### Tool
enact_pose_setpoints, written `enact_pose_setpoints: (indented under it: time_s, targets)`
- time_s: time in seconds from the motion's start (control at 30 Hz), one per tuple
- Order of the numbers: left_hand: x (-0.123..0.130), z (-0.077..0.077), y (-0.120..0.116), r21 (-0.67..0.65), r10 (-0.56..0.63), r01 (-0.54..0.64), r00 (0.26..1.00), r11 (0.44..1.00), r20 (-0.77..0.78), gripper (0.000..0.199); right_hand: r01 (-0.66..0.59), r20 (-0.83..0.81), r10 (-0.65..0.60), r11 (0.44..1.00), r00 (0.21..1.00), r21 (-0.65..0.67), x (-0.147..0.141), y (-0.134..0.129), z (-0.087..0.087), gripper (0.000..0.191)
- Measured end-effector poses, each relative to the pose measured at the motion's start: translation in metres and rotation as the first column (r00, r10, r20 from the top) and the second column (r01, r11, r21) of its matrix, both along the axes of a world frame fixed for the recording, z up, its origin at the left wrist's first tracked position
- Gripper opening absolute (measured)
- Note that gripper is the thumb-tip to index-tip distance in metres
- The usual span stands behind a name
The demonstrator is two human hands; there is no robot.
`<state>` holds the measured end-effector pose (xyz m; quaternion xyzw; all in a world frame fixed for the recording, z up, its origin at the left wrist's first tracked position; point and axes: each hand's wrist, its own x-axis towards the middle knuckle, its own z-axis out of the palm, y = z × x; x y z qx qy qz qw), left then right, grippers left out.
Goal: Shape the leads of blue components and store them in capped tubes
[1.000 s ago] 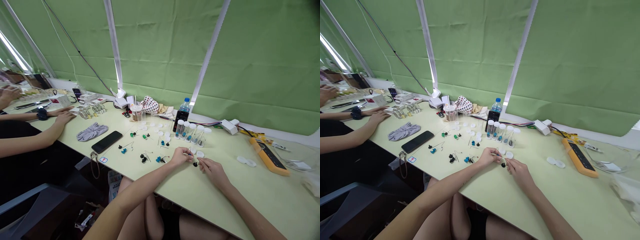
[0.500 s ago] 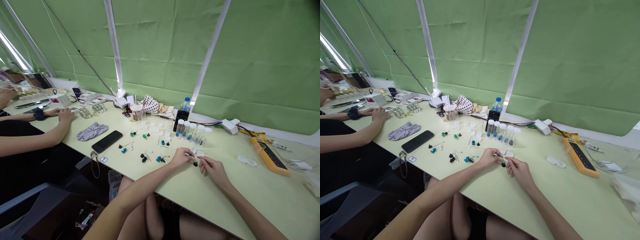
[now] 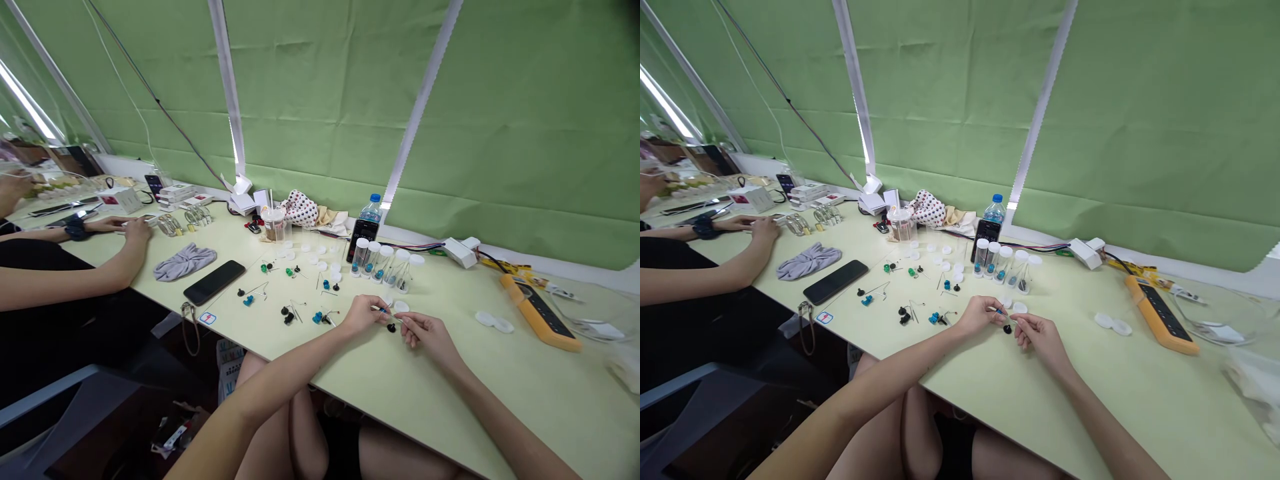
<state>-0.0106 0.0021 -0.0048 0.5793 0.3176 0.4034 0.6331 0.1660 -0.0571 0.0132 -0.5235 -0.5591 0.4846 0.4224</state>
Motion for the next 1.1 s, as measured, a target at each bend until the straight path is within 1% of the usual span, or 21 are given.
enact_pose_setpoints:
  time_s: [0.17, 0.3, 0.43, 0.53, 0.6, 0.63, 0.73, 0.8, 0.9, 0.97, 1.0, 1.1]
  targets:
    - [-0.001, -0.005, 0.002, 0.099, 0.024, -0.021, 0.999, 0.995, -0.024, 0.023, 0.011, -0.086, -0.016, 0.998, 0.996, -0.061, 0.0, -0.001, 0.002, 0.046]
    - [0.0, -0.005, 0.002, 0.087, 0.008, -0.008, 1.0, 0.996, 0.004, 0.02, 0.029, -0.162, -0.048, 0.993, 0.986, -0.117, 0.001, -0.001, 0.0, 0.046]
    - [0.0, -0.003, 0.0, 0.098, 0.007, -0.008, 1.0, 0.995, 0.007, 0.019, 0.042, -0.243, -0.088, 0.982, 0.966, -0.186, 0.003, 0.001, -0.002, 0.041]
    - [0.0, -0.002, 0.0, 0.107, 0.012, -0.012, 1.0, 0.994, -0.001, 0.018, 0.031, -0.248, -0.078, 0.982, 0.966, -0.187, 0.002, 0.002, -0.001, 0.04]
    - [0.001, -0.002, 0.001, 0.105, 0.04, -0.038, 0.999, 0.994, -0.015, 0.018, 0.023, -0.201, -0.049, 0.991, 0.978, -0.131, 0.001, 0.002, -0.001, 0.043]
    - [0.001, -0.002, 0.001, 0.097, 0.059, -0.057, 0.998, 0.994, -0.021, 0.018, 0.029, -0.152, -0.043, 0.996, 0.987, -0.088, 0.0, 0.001, 0.0, 0.044]
    - [0.002, -0.002, 0.003, 0.046, 0.099, -0.098, 0.995, 0.994, -0.002, 0.019, 0.079, 0.084, -0.087, 0.993, 0.993, 0.087, -0.001, 0.0, 0.001, 0.044]
    - [0.003, -0.002, 0.004, 0.01, 0.096, -0.097, 0.995, 0.995, 0.03, 0.021, 0.068, 0.253, -0.127, 0.971, 0.959, 0.23, -0.002, -0.001, 0.002, 0.039]
    - [0.003, -0.003, 0.005, -0.014, 0.074, -0.074, 0.996, 0.997, 0.05, 0.024, -0.025, 0.423, -0.165, 0.912, 0.891, 0.409, 0.0, -0.004, 0.006, 0.035]
    - [0.003, -0.004, 0.005, -0.014, 0.066, -0.065, 0.997, 0.998, 0.049, 0.026, -0.077, 0.476, -0.175, 0.883, 0.862, 0.464, 0.0, -0.005, 0.008, 0.036]
    - [0.004, -0.005, 0.005, -0.013, 0.063, -0.062, 0.997, 0.998, 0.047, 0.026, -0.091, 0.488, -0.174, 0.877, 0.855, 0.472, 0.001, -0.006, 0.008, 0.036]
    - [0.004, -0.006, 0.004, -0.009, 0.058, -0.058, 0.997, 0.998, 0.04, 0.027, -0.09, 0.493, -0.158, 0.892, 0.855, 0.443, 0.001, -0.007, 0.007, 0.036]
